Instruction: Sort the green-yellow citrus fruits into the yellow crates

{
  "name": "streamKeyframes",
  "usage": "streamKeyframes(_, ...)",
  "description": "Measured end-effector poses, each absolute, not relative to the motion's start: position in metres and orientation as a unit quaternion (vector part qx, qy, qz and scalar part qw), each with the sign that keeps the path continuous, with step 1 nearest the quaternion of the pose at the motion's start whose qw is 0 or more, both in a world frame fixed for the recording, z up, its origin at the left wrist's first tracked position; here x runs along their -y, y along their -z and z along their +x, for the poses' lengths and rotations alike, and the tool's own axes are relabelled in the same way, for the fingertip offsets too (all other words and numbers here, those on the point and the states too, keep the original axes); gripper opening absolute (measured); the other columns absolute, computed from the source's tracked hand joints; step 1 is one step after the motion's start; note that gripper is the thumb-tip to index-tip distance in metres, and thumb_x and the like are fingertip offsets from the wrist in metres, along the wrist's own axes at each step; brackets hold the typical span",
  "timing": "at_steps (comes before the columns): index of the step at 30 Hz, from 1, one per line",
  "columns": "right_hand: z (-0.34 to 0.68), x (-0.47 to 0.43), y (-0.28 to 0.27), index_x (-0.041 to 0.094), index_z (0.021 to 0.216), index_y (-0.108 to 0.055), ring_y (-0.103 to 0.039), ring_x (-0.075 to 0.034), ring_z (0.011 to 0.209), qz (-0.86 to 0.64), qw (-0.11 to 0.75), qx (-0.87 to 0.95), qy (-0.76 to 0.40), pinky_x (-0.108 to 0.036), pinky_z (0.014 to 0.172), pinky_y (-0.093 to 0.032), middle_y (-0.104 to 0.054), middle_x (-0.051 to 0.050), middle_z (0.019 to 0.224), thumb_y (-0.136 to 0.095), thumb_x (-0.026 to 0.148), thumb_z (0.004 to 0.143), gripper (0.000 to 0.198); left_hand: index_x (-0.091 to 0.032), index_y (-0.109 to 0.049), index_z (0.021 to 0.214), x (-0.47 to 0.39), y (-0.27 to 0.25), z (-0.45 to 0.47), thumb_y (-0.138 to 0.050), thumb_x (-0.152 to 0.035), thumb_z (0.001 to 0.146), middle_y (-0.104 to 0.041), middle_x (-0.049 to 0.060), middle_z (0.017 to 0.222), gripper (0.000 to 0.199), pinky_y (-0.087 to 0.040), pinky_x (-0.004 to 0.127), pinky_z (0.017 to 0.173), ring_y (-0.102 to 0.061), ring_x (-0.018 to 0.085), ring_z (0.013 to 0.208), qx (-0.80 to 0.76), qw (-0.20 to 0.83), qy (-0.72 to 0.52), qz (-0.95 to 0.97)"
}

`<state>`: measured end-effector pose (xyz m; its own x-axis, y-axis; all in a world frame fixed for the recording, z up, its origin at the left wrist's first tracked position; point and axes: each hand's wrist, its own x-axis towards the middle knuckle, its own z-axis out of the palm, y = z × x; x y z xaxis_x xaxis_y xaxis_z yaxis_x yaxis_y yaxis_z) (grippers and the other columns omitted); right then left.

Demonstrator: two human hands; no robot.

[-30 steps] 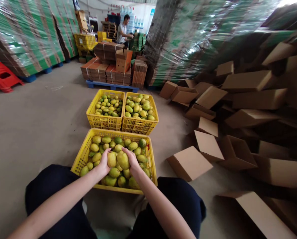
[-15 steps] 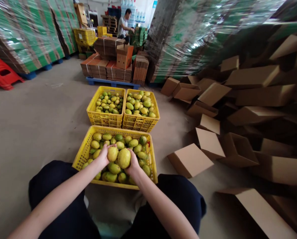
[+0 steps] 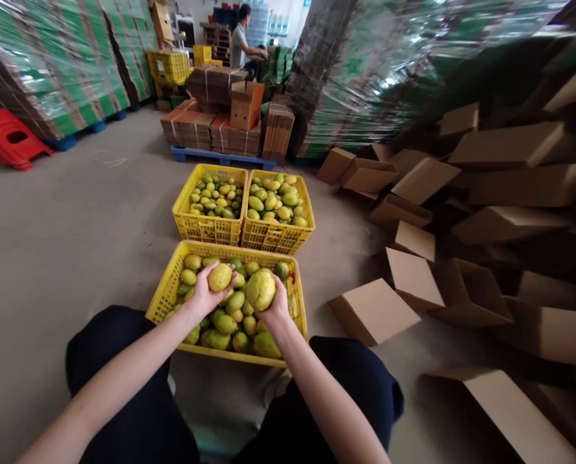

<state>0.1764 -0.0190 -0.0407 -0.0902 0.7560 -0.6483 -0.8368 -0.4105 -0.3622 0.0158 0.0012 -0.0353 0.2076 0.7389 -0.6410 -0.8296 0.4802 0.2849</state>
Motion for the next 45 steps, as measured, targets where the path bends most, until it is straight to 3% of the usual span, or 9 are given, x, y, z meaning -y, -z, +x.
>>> streamKeyframes(4,0.179,0.018,0.029,0.024,0.085,-0.062,-0.067,-0.021,0.056,-0.417,0.551,-0.137,-0.710,-0.035,0.055,-0.060,-0.070,-0.001,0.062,-0.054,0.039,0.091,0.018,-0.013,-0.061,0.128,0.001,0.031,0.012,-0.044,-0.025,0.100,-0.075,0.010,0.090,0.035,-0.061,0.025,0.050,-0.074,0.019,0.067,-0.336,0.796,-0.499,-0.063)
streamKeyframes(10,0.178,0.020,0.017,0.019,0.090,-0.067,-0.070,-0.024,0.065,-0.387,0.554,-0.095,-0.731,-0.039,0.066,-0.062,-0.069,-0.003,0.062,-0.056,0.034,0.089,0.018,-0.024,-0.059,0.135,0.001,0.027,0.014,-0.046,-0.026,0.101,-0.074,0.006,0.097,0.036,-0.064,0.032,0.055,-0.077,0.023,0.081,-0.354,0.752,-0.556,-0.006)
streamKeyframes(14,0.178,0.021,0.013,0.020,0.089,-0.065,-0.069,-0.020,0.064,-0.365,0.554,-0.099,-0.742,-0.037,0.067,-0.062,-0.073,-0.003,0.072,-0.055,0.031,0.091,0.015,-0.018,-0.063,0.124,-0.001,0.023,0.015,-0.048,-0.033,0.102,-0.072,0.007,0.089,0.031,-0.065,0.030,0.061,-0.076,0.022,0.080,-0.362,0.747,-0.556,-0.030)
streamKeyframes(21,0.179,0.015,0.031,0.021,0.093,-0.063,-0.066,-0.020,0.058,-0.391,0.520,-0.077,-0.755,-0.030,0.047,-0.054,-0.073,-0.006,0.071,-0.044,0.036,0.096,0.025,-0.014,-0.064,0.109,-0.003,0.027,0.012,-0.053,-0.024,0.095,-0.072,0.008,0.082,0.021,-0.062,0.028,0.057,-0.074,0.021,0.073,-0.339,0.764,-0.543,-0.080)
streamKeyframes(25,0.177,0.013,0.042,0.022,0.092,-0.063,-0.068,-0.022,0.059,-0.389,0.502,-0.039,-0.771,-0.034,0.050,-0.057,-0.074,-0.005,0.072,-0.052,0.045,0.096,0.026,-0.017,-0.065,0.104,-0.003,0.024,0.013,-0.055,-0.024,0.094,-0.072,0.007,0.084,0.017,-0.055,0.023,0.050,-0.072,0.018,0.066,-0.327,0.777,-0.534,-0.065)
streamKeyframes(32,0.175,0.024,0.034,0.019,0.097,-0.070,-0.073,-0.026,0.071,-0.352,0.464,0.077,-0.809,-0.039,0.061,-0.060,-0.073,-0.006,0.071,-0.044,0.062,0.096,0.050,-0.019,-0.066,0.111,-0.001,0.019,0.012,-0.047,-0.029,0.101,-0.074,0.005,0.093,0.024,-0.063,0.031,0.066,-0.074,0.019,0.079,-0.313,0.780,-0.541,-0.032)
streamKeyframes(37,0.176,0.029,0.021,0.018,0.076,-0.071,-0.071,-0.024,0.070,-0.366,0.509,0.213,-0.749,-0.036,0.065,-0.059,-0.073,-0.007,0.071,-0.058,0.063,0.086,0.048,-0.015,-0.066,0.076,-0.001,0.020,-0.002,-0.046,-0.024,0.095,-0.066,0.006,0.070,0.029,-0.050,0.023,0.041,-0.063,0.015,0.050,-0.259,0.831,-0.490,0.051)
streamKeyframes(41,0.178,0.036,0.008,0.020,0.065,-0.070,-0.069,-0.022,0.073,-0.383,0.564,0.369,-0.631,-0.032,0.075,-0.057,-0.072,-0.005,0.069,-0.076,0.050,0.078,0.033,-0.014,-0.062,0.059,0.000,0.020,-0.004,-0.047,-0.027,0.091,-0.058,0.006,0.056,0.037,-0.044,0.026,0.036,-0.058,0.018,0.040,-0.257,0.843,-0.442,0.167)
streamKeyframes(45,0.179,0.040,0.000,0.025,0.070,-0.070,-0.069,-0.020,0.075,-0.389,0.556,0.312,-0.665,-0.031,0.079,-0.058,-0.069,0.001,0.065,-0.077,0.019,0.079,0.013,-0.016,-0.060,0.057,0.004,0.019,-0.001,-0.044,-0.027,0.092,-0.054,0.005,0.052,0.040,-0.045,0.027,0.037,-0.057,0.018,0.040,-0.285,0.845,-0.421,0.166)
